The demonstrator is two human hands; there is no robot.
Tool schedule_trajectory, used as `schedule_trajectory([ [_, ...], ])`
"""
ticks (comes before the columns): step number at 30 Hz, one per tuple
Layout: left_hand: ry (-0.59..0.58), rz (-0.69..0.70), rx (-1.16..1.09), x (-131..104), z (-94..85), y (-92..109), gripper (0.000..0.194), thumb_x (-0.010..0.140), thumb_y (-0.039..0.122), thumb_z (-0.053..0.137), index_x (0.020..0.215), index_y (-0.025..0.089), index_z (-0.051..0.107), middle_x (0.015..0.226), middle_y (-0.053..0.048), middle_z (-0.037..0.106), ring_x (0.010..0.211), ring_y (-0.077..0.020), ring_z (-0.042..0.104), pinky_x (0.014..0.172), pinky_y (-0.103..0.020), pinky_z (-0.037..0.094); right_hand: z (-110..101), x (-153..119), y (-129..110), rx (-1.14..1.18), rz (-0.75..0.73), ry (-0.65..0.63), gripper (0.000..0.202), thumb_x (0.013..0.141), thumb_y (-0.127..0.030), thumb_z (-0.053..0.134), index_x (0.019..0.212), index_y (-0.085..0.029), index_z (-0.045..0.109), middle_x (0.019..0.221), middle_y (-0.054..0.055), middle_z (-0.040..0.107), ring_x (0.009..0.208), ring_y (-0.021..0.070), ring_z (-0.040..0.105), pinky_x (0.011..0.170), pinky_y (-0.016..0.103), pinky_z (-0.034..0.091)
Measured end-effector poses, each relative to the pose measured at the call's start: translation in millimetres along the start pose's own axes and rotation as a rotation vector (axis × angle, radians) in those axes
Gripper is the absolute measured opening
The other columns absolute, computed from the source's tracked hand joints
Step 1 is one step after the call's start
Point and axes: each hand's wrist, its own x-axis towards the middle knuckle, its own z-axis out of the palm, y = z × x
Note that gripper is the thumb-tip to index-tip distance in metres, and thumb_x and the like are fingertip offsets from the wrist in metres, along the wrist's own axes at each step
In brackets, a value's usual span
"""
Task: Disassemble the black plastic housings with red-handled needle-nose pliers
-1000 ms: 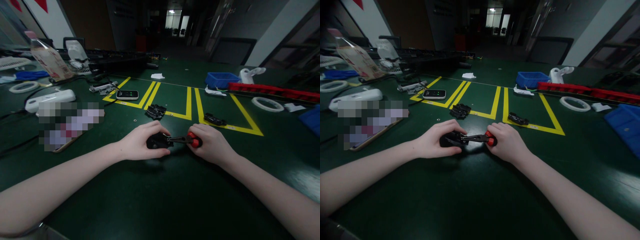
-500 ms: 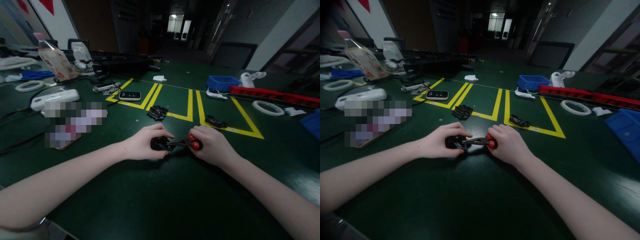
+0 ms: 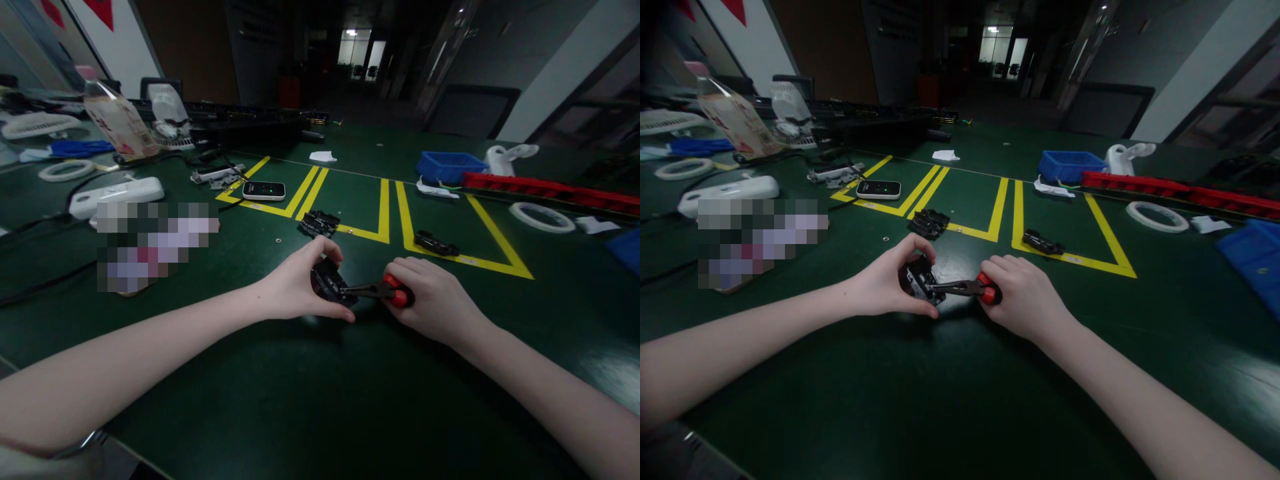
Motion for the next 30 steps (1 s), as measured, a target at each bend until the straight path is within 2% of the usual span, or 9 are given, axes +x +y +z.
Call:
schedule_trajectory([
  [4,0.003,-0.063,-0.002,0,2.8,-3,0.081,0.066,0.047,0.086,0.131,0.021,0.045,0.125,-0.010,0.059,0.113,-0.0275,0.058,0.090,-0.043,0.052,0,-1,3,0.003,0.021,0.002,0.007,0.075,-0.020,0.059,0.080,-0.022,0.055,0.080,0.006,0.063,0.072,0.0212,0.056,0.062,0.035,0.046],
  [8,0.017,-0.104,0.058,-1,3.4,3,0.081,0.068,0.047,0.085,0.134,0.018,0.048,0.127,-0.011,0.061,0.112,-0.0280,0.059,0.090,-0.044,0.052,-1,-2,3,0.005,0.037,0.006,0.007,0.075,-0.019,0.060,0.078,-0.021,0.054,0.078,0.006,0.062,0.071,0.0209,0.056,0.061,0.035,0.046],
  [12,0.046,-0.161,0.089,-2,4.5,5,0.089,0.067,0.051,0.084,0.140,0.019,0.044,0.125,-0.012,0.064,0.103,-0.0283,0.063,0.082,-0.044,0.054,-3,-1,1,0.007,0.057,0.018,0.005,0.077,-0.020,0.058,0.078,-0.022,0.054,0.078,0.005,0.062,0.070,0.0203,0.056,0.062,0.035,0.047],
  [16,0.052,-0.192,0.109,-3,5.4,8,0.082,0.072,0.054,0.078,0.138,0.020,0.043,0.124,-0.013,0.063,0.090,-0.0255,0.066,0.070,-0.040,0.056,-1,-1,0,0.002,0.083,0.017,0.003,0.078,-0.021,0.057,0.078,-0.022,0.054,0.077,0.006,0.062,0.069,0.0204,0.056,0.061,0.035,0.047],
  [22,0.025,-0.184,0.141,-4,4.1,14,0.082,0.075,0.044,0.077,0.140,0.020,0.034,0.126,-0.015,0.061,0.099,-0.0278,0.067,0.079,-0.042,0.057,2,-2,-4,-0.003,0.090,-0.005,0.004,0.078,-0.024,0.058,0.080,-0.021,0.055,0.078,0.006,0.063,0.069,0.0212,0.056,0.060,0.036,0.046],
  [26,-0.003,-0.137,0.245,-1,2.9,10,0.079,0.070,0.052,0.079,0.132,0.019,0.042,0.121,-0.012,0.064,0.101,-0.0286,0.066,0.082,-0.044,0.056,1,-1,-8,-0.010,0.078,-0.008,0.003,0.076,-0.023,0.058,0.078,-0.022,0.055,0.077,0.006,0.063,0.069,0.0213,0.056,0.060,0.036,0.046],
  [30,-0.007,-0.098,0.309,-1,2.5,6,0.073,0.073,0.056,0.075,0.128,0.018,0.046,0.114,-0.010,0.067,0.093,-0.0258,0.067,0.076,-0.040,0.057,0,0,-9,-0.013,0.064,-0.008,0.004,0.077,-0.023,0.058,0.076,-0.022,0.054,0.076,0.007,0.063,0.068,0.0214,0.056,0.060,0.036,0.045],
])
